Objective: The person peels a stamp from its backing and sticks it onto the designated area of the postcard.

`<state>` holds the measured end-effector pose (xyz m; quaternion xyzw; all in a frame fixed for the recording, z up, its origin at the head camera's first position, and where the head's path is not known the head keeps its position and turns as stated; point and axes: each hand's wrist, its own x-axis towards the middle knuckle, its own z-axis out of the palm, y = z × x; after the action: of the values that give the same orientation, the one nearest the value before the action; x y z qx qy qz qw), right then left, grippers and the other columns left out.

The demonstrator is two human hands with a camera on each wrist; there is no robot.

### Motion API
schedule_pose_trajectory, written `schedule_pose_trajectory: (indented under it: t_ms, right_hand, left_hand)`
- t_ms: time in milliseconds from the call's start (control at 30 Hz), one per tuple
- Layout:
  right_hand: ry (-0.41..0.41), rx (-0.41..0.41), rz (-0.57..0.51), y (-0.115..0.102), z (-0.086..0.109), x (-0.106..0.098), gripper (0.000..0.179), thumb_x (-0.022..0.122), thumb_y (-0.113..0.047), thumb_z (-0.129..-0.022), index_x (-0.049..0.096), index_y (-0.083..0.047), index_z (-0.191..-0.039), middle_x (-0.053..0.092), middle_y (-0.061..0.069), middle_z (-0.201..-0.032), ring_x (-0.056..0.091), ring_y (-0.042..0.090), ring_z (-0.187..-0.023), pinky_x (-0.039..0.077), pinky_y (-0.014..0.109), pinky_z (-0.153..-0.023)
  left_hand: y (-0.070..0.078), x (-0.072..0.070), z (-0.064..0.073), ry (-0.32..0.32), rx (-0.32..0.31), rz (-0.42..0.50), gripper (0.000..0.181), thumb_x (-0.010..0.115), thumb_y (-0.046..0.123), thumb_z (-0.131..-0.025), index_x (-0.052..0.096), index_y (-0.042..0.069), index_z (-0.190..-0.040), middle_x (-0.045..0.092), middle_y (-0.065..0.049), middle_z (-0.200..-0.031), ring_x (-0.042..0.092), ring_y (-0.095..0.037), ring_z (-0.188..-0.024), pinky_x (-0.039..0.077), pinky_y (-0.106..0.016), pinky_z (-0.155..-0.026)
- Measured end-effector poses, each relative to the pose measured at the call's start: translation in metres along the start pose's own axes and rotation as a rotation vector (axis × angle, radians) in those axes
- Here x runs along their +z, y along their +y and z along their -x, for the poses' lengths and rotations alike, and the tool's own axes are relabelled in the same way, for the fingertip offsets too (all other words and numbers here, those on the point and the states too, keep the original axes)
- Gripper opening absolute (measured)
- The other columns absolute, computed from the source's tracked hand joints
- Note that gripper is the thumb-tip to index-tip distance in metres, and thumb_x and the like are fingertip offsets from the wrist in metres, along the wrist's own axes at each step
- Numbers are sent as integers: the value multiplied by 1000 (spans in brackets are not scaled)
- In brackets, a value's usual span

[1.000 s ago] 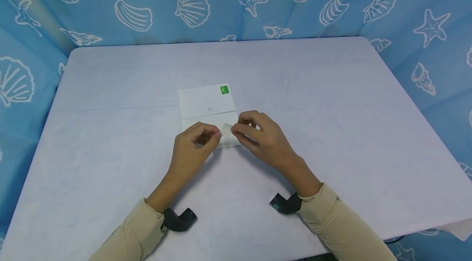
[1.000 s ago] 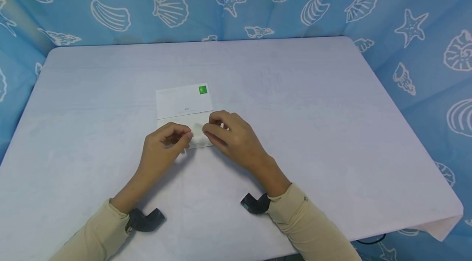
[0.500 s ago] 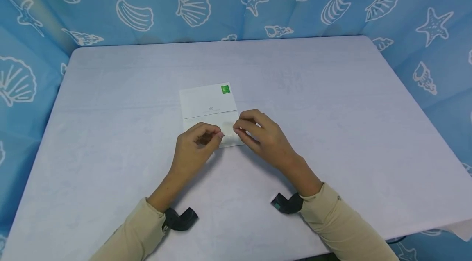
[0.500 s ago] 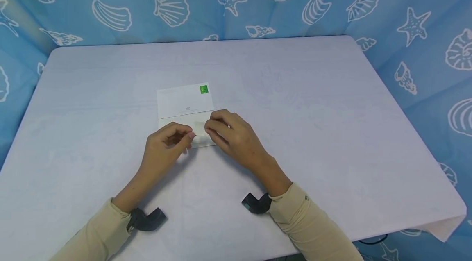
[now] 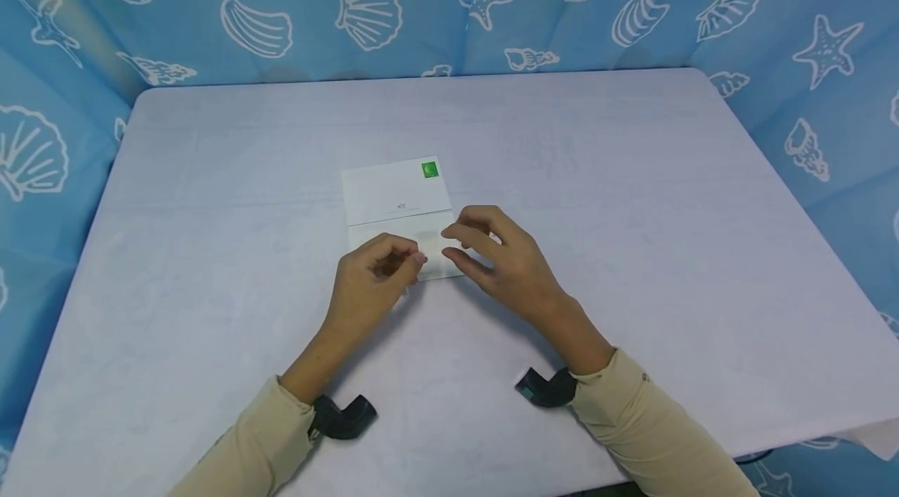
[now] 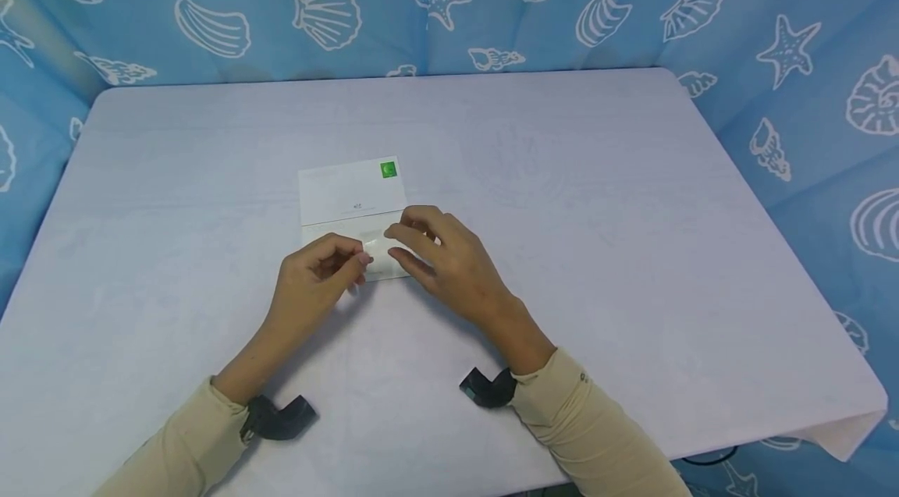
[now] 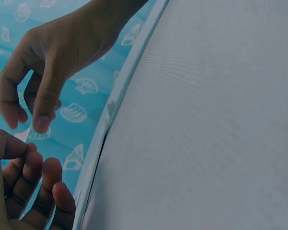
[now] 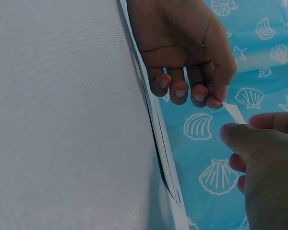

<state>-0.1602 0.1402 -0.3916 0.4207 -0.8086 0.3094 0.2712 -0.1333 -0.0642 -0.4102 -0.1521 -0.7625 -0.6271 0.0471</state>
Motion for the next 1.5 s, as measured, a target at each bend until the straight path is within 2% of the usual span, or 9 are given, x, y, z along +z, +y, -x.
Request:
schedule_pose_trajectory:
  t_ms: [167,533,667,767,867,933,1133,1300,1500]
  right_hand:
    - [-3,-35,-18,1,0,1,18,68,-1,-80,67,-8,-97,55,8,-100,50,14,-79,43,22,-66]
    - [-23,1,-57,1,1,1,20,69,-1,-80,67,-6,-99,54,7,-103,53,11,-81,45,18,-68]
    - [-28,3,-90,1,1,2,15,67,-1,-81,68,-6,-95,54,6,-102,51,10,-82,44,19,-67]
    - [-32,55,-156,-3,-1,2,14,66,2,-81,65,-4,-93,53,5,-101,52,11,-82,46,21,-67]
    - [-26,154,-260,-12,-6,-1,13,65,6,-79,62,-1,-90,53,7,-98,51,13,-78,47,26,-65]
    - [-22,229,-329,-18,-9,-3,13,64,9,-79,60,0,-87,53,9,-95,50,14,-76,46,28,-64]
    - [-57,389,-443,-32,-14,-8,10,61,8,-81,58,0,-86,54,11,-92,50,17,-76,46,34,-63]
    - [-42,428,-451,-33,-14,-7,9,63,6,-81,60,1,-88,55,11,-93,50,17,-75,47,39,-63]
    - [-25,472,-421,-30,-12,-4,11,64,4,-82,62,2,-93,56,11,-95,52,17,-74,47,31,-63]
  left_hand:
    - [-3,0,1,-20,-16,6,3,63,24,-88,65,21,-88,61,7,-80,60,-12,-63,49,-27,-49]
    - [-2,-1,1,-42,-11,21,4,62,22,-88,65,19,-88,61,6,-80,61,-16,-64,49,-27,-50]
    - [3,-2,1,-48,-9,21,5,61,16,-89,65,13,-88,61,2,-80,60,-18,-64,48,-25,-51]
    - [16,-4,1,-36,28,21,5,61,11,-88,65,7,-89,61,-1,-79,60,-21,-63,48,-25,-52]
    - [30,-5,1,6,89,1,4,64,6,-85,65,4,-89,58,-3,-78,59,-21,-62,49,-26,-54]
    - [31,-4,0,42,140,-26,8,67,5,-82,65,3,-90,57,-6,-78,57,-18,-62,49,-26,-55]
    - [11,0,-3,94,188,-109,11,70,7,-80,65,6,-91,56,-4,-78,55,-12,-62,46,-21,-55]
    - [-4,0,-2,70,152,-124,7,68,19,-84,65,15,-89,57,7,-79,56,-8,-64,47,-21,-56]
    - [-7,1,-1,54,132,-98,8,67,24,-84,66,18,-90,57,6,-79,56,-8,-64,48,-22,-55]
